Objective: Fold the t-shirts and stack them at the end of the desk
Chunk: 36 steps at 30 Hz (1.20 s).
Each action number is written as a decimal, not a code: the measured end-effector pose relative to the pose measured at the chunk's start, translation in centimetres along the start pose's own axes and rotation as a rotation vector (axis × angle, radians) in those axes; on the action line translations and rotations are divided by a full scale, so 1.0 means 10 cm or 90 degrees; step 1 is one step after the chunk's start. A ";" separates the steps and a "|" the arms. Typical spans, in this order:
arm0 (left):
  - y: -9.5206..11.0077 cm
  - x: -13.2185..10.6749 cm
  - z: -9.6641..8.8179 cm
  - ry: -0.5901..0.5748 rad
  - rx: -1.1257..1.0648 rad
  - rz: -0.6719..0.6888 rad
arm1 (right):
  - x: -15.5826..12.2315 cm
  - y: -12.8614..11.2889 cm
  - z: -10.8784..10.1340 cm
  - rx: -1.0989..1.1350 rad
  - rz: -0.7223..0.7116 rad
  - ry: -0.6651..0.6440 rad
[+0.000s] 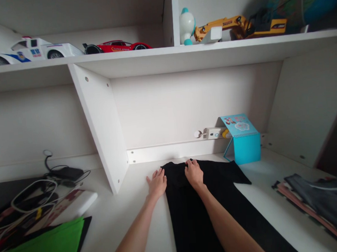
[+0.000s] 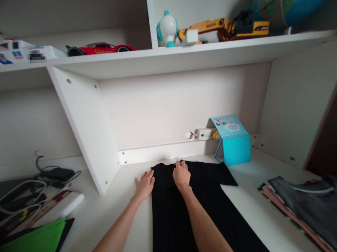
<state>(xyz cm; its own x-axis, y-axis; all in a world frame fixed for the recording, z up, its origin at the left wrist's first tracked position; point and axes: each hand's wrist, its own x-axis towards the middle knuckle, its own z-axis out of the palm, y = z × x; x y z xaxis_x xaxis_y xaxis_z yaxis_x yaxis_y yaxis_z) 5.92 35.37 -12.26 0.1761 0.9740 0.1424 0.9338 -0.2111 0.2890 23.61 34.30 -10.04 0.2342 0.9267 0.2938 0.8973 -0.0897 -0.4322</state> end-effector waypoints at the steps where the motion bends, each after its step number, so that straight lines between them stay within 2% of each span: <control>1: 0.00 0.00 0.00 0.001 -0.001 -0.001 | -0.01 -0.02 0.00 -0.001 -0.029 0.006; 3: 0.00 0.01 0.01 0.002 -0.004 0.000 | -0.04 -0.08 0.02 0.000 -0.100 -0.006; 6: -0.02 0.01 0.02 0.007 -0.013 0.013 | -0.08 -0.14 0.11 -0.001 -0.170 -0.076; 8: -0.04 0.01 0.02 0.008 -0.016 0.026 | -0.08 -0.14 0.15 -0.001 -0.169 -0.104; 10: -0.05 0.01 0.02 0.003 -0.019 0.038 | -0.03 -0.06 0.10 -0.001 -0.141 -0.094; 13: -0.07 0.01 0.02 -0.006 -0.021 0.054 | 0.10 0.28 -0.15 -0.022 -0.046 -0.051; 18: -0.04 0.01 0.01 -0.001 -0.015 0.057 | 0.15 1.21 -0.69 -0.113 0.200 -0.040; 20: -0.03 0.01 0.00 0.000 -0.015 0.054 | 0.08 1.48 -0.79 -0.139 0.264 -0.057; 22: -0.01 0.01 0.00 0.004 -0.016 0.054 | 0.03 1.62 -0.81 -0.151 0.304 -0.070; 27: -0.03 0.00 0.00 0.008 -0.025 0.055 | 0.05 1.66 -0.77 -0.123 0.381 -0.097; 30: -0.04 0.00 0.00 0.007 -0.026 0.053 | 0.10 1.65 -0.82 -0.089 0.396 -0.120; 33: -0.05 0.01 0.01 0.010 -0.026 0.054 | 0.15 1.57 -0.93 -0.068 0.375 -0.123; 36: -0.04 0.01 0.02 0.013 -0.027 0.051 | 0.22 1.33 -1.03 -0.063 0.313 -0.101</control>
<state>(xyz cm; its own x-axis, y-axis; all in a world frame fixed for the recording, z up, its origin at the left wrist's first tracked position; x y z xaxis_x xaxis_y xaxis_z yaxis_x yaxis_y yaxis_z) 5.63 35.61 -12.51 0.2426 0.9522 0.1856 0.9032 -0.2915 0.3151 39.89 31.42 -6.32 0.5837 0.8098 -0.0590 0.7285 -0.5544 -0.4025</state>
